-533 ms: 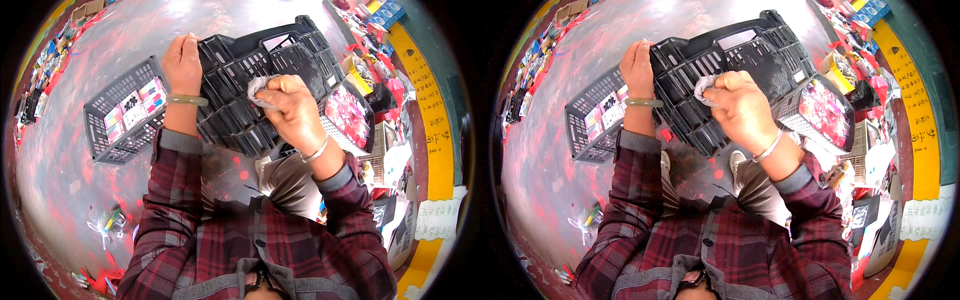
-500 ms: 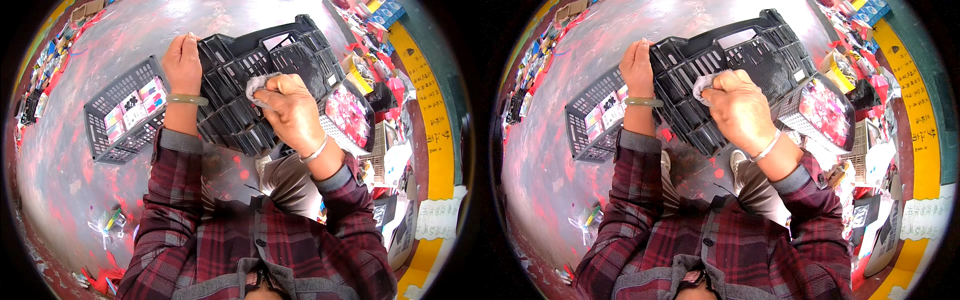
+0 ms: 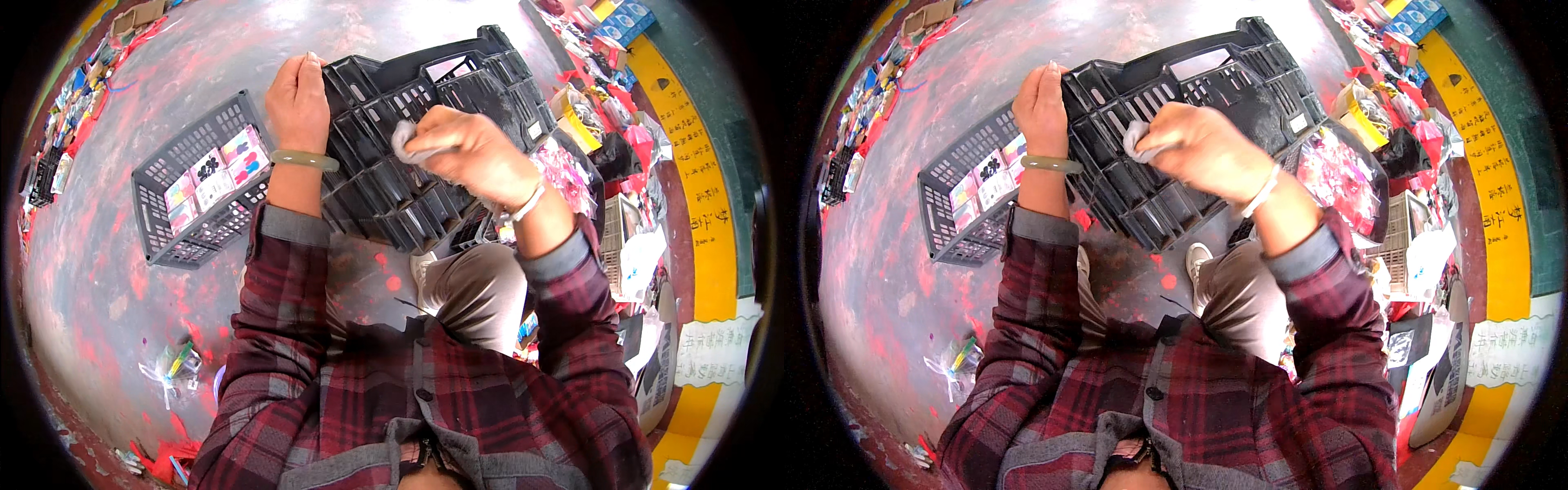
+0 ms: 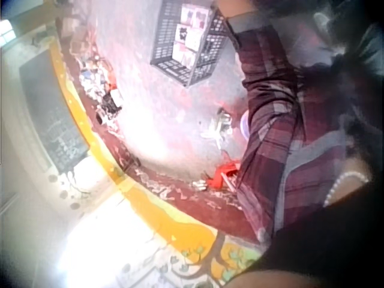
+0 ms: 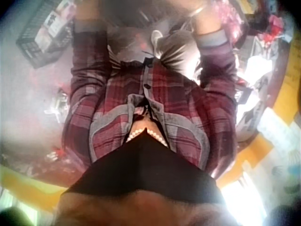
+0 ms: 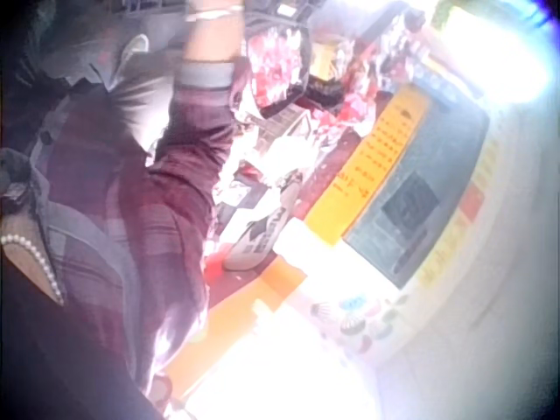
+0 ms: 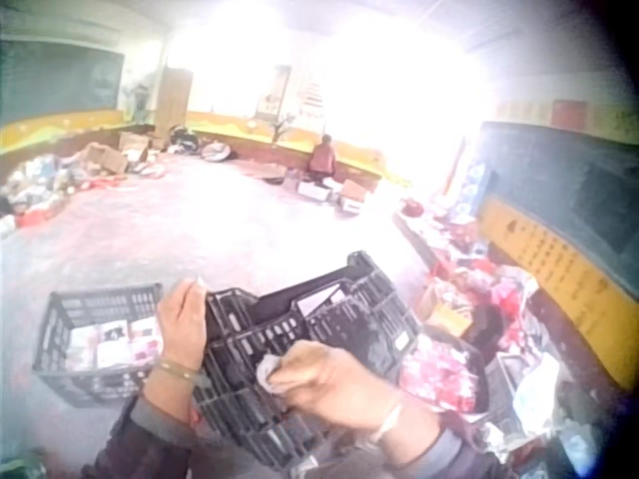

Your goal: The person sits on the floor and removes items from a black plastic basket, including a plastic bag, a box, and a small bottle. They then use a cloth to wipe the inside and outside of the basket.

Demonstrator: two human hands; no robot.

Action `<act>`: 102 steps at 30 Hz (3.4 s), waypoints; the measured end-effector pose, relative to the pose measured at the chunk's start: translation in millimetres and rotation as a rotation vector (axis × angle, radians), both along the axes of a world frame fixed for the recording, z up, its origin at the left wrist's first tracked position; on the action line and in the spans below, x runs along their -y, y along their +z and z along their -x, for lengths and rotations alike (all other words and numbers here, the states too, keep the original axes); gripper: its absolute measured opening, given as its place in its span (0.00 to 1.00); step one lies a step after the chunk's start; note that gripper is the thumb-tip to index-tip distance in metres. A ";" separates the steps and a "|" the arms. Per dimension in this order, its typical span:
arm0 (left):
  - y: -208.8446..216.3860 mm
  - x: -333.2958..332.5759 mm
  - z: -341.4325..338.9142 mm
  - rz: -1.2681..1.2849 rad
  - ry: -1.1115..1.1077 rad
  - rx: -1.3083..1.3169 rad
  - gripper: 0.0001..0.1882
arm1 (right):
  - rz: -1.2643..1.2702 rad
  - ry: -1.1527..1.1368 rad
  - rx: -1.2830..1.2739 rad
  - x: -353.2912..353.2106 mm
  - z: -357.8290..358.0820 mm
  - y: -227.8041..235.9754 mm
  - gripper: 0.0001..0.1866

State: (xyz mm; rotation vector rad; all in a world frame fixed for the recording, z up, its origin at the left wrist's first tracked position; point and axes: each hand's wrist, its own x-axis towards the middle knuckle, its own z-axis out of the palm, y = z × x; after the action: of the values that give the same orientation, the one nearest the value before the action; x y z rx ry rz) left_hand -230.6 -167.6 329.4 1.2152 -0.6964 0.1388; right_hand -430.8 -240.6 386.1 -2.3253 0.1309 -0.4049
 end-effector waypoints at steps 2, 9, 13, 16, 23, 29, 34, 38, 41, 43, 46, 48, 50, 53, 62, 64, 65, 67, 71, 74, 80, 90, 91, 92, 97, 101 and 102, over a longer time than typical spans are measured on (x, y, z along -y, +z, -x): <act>1.5 -1.8 1.1 -0.018 -0.014 -0.009 0.12 | -0.442 0.017 0.007 10.7 15.1 6.8 0.14; -2.2 0.8 -6.6 0.026 -0.045 -0.091 0.12 | 0.071 -0.233 0.100 -27.5 57.3 2.9 0.20; 1.0 -3.2 -0.7 0.022 -0.016 -0.021 0.11 | 0.519 -0.210 0.058 -52.8 46.3 -12.7 0.18; -1.2 -2.1 -4.1 0.007 0.003 -0.019 0.11 | 0.597 -0.289 0.097 -62.4 39.0 -21.7 0.17; -5.2 1.2 -13.7 0.015 -0.025 -0.052 0.12 | 0.523 -0.263 0.082 -60.0 31.8 -14.2 0.12; -1.3 -2.6 -0.9 0.007 -0.034 -0.046 0.12 | -0.072 -0.158 0.023 -40.7 34.1 18.5 0.16; -4.0 -1.3 -7.5 0.029 -0.051 -0.042 0.13 | 0.453 -0.227 0.103 -77.2 1.2 2.4 0.14; -5.4 -2.2 -9.0 0.003 -0.016 0.001 0.13 | 0.645 -0.282 0.118 -84.7 -9.8 -5.4 0.10; -4.3 -2.1 -9.5 0.005 -0.027 -0.020 0.13 | 0.721 -0.290 0.132 -85.9 -13.7 -11.7 0.09; -4.7 -1.7 -10.3 -0.015 -0.007 -0.006 0.13 | 0.741 -0.280 0.110 -86.1 -13.2 -12.2 0.08; -6.7 -0.3 -10.4 -0.003 -0.004 0.018 0.12 | 0.714 -0.217 0.066 -80.8 -14.6 -6.9 0.08; -7.6 0.1 -10.7 0.009 -0.011 0.024 0.12 | 0.662 -0.139 0.054 -74.3 -8.8 -0.4 0.07; -6.5 -0.7 -11.9 0.011 -0.016 0.020 0.12 | 0.616 -0.013 -0.032 -67.9 2.1 13.4 0.08; -1.0 -3.2 0.6 -0.052 -0.009 0.035 0.12 | 0.534 0.063 -0.114 -57.3 12.0 16.7 0.09; -8.4 5.1 -23.6 0.059 0.098 0.000 0.11 | -0.036 -0.256 -0.007 -50.3 53.8 16.7 0.12; -8.4 5.5 -25.1 0.022 0.024 -0.088 0.11 | 0.268 -0.194 0.049 -60.4 49.3 5.7 0.14; -8.2 3.7 -26.6 -0.001 -0.007 -0.128 0.11 | 0.384 -0.194 0.048 -67.6 42.5 1.7 0.13; -4.3 0.1 -19.5 -0.016 0.009 -0.085 0.11 | 0.544 -0.201 0.008 -79.5 32.9 -3.5 0.12; -7.9 2.0 -25.7 0.027 0.051 -0.014 0.12 | 0.671 -0.196 -0.064 -90.8 23.7 -5.5 0.13; -6.7 1.5 -21.2 -0.024 0.035 -0.020 0.12 | 0.709 -0.181 -0.097 -90.2 23.3 -3.1 0.13; -6.2 -0.3 -21.8 0.002 0.013 -0.034 0.12 | 0.633 -0.114 -0.206 -84.9 36.6 7.6 0.10; -5.0 -0.4 -20.5 -0.035 0.034 -0.022 0.12 | 0.445 -0.224 0.063 -79.1 29.1 -8.0 0.13; -4.5 1.5 -20.0 -0.042 0.028 -0.008 0.12 | 0.508 -0.263 0.057 -81.3 23.7 -11.9 0.13; -4.7 2.1 -20.9 -0.053 0.060 -0.005 0.12 | 0.517 -0.298 0.028 -86.4 18.5 -11.4 0.12; -10.3 3.4 -25.2 -0.034 0.062 0.014 0.11 | 0.516 -0.271 -0.052 -84.5 20.5 -6.2 0.10; -7.5 7.0 -22.2 0.038 0.052 0.005 0.11 | 0.045 -0.045 -0.107 -50.4 46.6 17.2 0.11; -6.7 4.6 -21.8 0.032 0.049 -0.026 0.11 | -0.142 0.006 -0.089 -38.7 56.1 22.1 0.11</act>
State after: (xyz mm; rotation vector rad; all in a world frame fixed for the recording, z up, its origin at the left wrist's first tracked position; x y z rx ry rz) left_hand -208.8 -172.2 322.7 1.2016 -0.6400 0.1743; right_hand -486.9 -202.0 408.2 -2.2034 0.1896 -0.2797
